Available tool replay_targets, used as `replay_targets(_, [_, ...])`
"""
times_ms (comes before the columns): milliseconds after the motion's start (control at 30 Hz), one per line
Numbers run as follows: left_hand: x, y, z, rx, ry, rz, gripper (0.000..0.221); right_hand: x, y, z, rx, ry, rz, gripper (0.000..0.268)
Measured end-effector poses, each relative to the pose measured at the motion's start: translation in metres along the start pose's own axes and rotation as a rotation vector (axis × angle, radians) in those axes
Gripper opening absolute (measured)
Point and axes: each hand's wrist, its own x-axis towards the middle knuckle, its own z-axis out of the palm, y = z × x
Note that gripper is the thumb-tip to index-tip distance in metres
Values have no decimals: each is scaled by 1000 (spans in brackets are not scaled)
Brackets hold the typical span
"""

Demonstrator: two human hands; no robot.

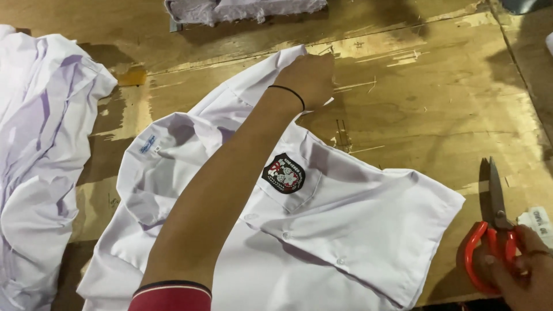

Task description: A person buttons a white school shirt and trims loose threads with scissors on a wooden work table.

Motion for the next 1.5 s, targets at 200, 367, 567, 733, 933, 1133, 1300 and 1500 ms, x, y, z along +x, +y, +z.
replay_targets(200, [-17, -4, -18, -409, -6, -60, 18, 53, 169, 32, 169, 39, -131, 76])
replay_targets(367, [-18, -6, -18, -332, -28, -17, 12, 79, 53, -26, 450, -193, 216, 66])
replay_targets(567, [-10, -10, -9, 190, 3, 45, 12, 12, -138, -39, 733, -339, 227, 82])
replay_targets(733, [-24, -2, -17, 283, -25, 17, 25, 0, -216, -38, 718, -490, 380, 93])
replay_targets(933, [-58, -19, -4, 150, 225, 289, 14, -11, -232, -28, 558, -515, 178, 79])
replay_targets(1133, [-83, -30, 10, 61, 318, 252, 12, -27, -253, -21, 421, -567, 231, 82])
replay_targets(1300, [-80, -39, 14, -36, 377, 272, 22, -32, -292, -31, -44, -556, 18, 55])
replay_targets(1500, [-89, -24, -13, -231, 176, 100, 24, -15, -309, -24, -293, -513, -145, 69])
